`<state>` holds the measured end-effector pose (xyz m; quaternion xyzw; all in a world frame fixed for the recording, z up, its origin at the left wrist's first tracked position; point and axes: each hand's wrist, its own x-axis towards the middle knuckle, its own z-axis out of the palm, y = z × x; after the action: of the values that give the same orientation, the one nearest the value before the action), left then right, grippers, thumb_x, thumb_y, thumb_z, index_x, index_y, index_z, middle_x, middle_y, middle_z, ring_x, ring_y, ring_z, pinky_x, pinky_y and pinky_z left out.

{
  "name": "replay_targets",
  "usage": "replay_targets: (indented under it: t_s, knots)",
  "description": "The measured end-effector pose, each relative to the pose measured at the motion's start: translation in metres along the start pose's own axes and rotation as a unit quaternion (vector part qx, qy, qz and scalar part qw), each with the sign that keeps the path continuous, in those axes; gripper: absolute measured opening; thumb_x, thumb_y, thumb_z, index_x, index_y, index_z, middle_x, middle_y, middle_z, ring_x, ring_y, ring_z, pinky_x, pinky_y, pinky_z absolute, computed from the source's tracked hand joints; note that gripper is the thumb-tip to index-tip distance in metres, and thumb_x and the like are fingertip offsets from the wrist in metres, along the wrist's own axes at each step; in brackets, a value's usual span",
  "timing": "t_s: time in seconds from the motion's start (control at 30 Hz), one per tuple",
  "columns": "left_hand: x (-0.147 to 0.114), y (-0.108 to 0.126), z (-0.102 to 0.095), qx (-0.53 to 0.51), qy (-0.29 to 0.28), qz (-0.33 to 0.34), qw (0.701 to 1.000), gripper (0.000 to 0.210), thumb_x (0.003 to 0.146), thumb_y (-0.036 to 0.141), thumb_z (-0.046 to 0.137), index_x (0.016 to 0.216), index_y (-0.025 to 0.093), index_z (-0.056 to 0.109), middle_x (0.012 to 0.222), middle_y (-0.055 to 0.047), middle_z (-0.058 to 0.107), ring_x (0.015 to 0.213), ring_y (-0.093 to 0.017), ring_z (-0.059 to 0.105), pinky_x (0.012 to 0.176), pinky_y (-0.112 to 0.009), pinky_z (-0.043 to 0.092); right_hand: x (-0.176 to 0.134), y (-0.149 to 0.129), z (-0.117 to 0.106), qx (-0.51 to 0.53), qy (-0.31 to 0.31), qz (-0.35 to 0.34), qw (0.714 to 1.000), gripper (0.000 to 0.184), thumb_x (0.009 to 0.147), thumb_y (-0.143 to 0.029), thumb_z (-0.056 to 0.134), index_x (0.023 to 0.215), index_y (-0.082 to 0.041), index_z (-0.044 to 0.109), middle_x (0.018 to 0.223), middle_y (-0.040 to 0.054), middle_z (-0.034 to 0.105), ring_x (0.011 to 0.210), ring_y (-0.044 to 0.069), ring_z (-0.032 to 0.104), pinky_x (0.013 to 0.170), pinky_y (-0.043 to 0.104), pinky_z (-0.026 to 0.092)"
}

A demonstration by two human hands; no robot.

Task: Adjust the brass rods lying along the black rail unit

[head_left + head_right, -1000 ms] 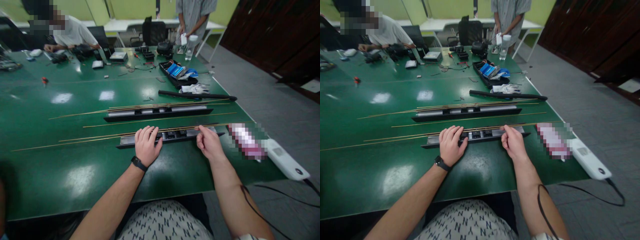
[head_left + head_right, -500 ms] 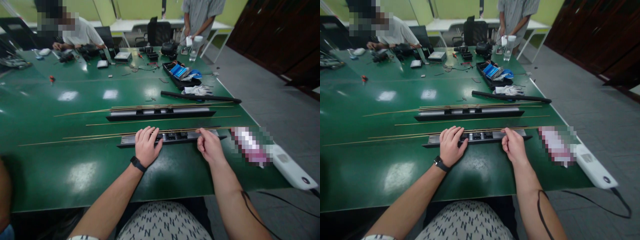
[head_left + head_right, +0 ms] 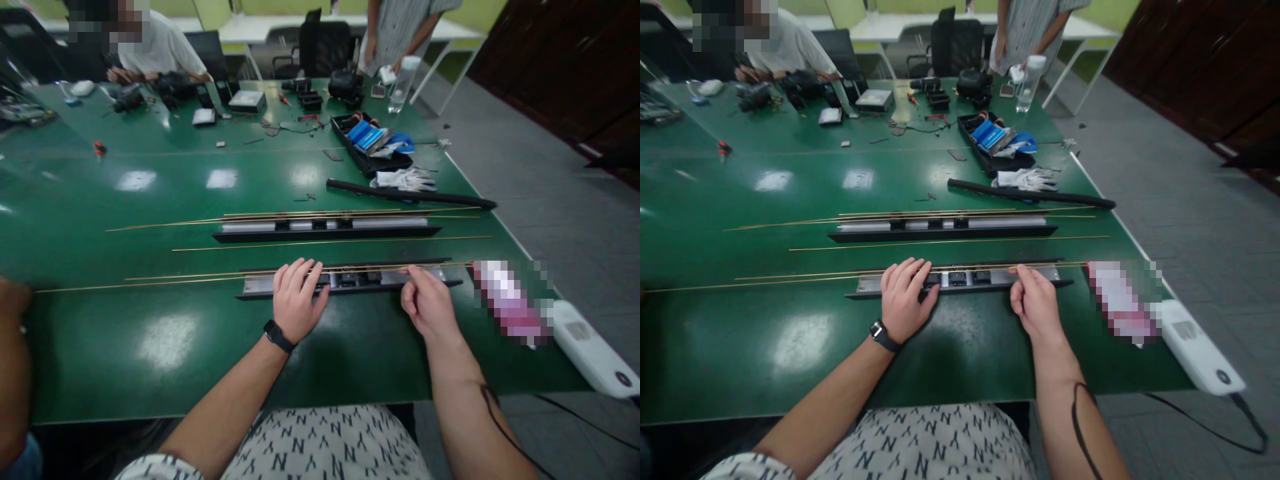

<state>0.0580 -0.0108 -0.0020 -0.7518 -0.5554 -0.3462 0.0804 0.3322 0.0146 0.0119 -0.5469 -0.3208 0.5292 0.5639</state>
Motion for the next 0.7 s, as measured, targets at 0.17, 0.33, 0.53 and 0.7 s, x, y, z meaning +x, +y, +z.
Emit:
replay_targets:
  t_s: [0.17, 0.33, 0.53, 0.7]
  knots:
    - [0.0018, -0.0002, -0.0003, -0.011, 0.004, 0.001, 1.000, 0.044, 0.095, 0.033, 0.067, 0.138, 0.022, 0.063, 0.136, -0.010, 0.070, 0.135, -0.028, 0.059, 0.120, -0.048, 0.034, 0.0022, 0.0010, -0.0007, 0.001, 0.001, 0.000, 1.000, 0.034, 0.085, -0.048, 0.079, 0.094, -0.018, 0.069, 0.046, -0.0052, 0.054, 0.028, 0.007, 0.036, 0.028, 0.017, 0.024]
    - [0.0018, -0.0011, 0.0012, -0.018, 0.005, 0.001, 1.000, 0.044, 0.096, 0.034, 0.066, 0.138, 0.024, 0.063, 0.137, -0.010, 0.070, 0.136, -0.029, 0.059, 0.121, -0.048, 0.033, 0.0035, 0.0017, 0.0004, 0.002, 0.003, -0.004, 1.000, 0.034, 0.084, -0.049, 0.079, 0.094, -0.017, 0.069, 0.046, -0.0047, 0.054, 0.028, 0.007, 0.036, 0.027, 0.017, 0.024]
    - [0.0018, -0.0028, 0.0029, -0.016, 0.006, 0.005, 1.000, 0.044, 0.096, 0.036, 0.066, 0.139, 0.024, 0.063, 0.138, -0.010, 0.069, 0.137, -0.029, 0.057, 0.122, -0.048, 0.032, 0.0035, -0.0009, 0.0023, 0.008, -0.002, -0.010, 1.000, 0.034, 0.083, -0.048, 0.080, 0.092, -0.016, 0.069, 0.047, -0.0045, 0.055, 0.028, 0.007, 0.037, 0.027, 0.017, 0.024]
    - [0.0021, -0.0030, 0.0041, -0.013, 0.015, 0.008, 1.000, 0.044, 0.097, 0.036, 0.065, 0.138, 0.023, 0.063, 0.137, -0.011, 0.069, 0.137, -0.029, 0.058, 0.122, -0.048, 0.033, 0.0036, -0.0015, 0.0019, 0.014, 0.004, -0.005, 1.000, 0.033, 0.082, -0.046, 0.081, 0.092, -0.016, 0.070, 0.047, -0.0049, 0.055, 0.028, 0.006, 0.037, 0.027, 0.016, 0.024]
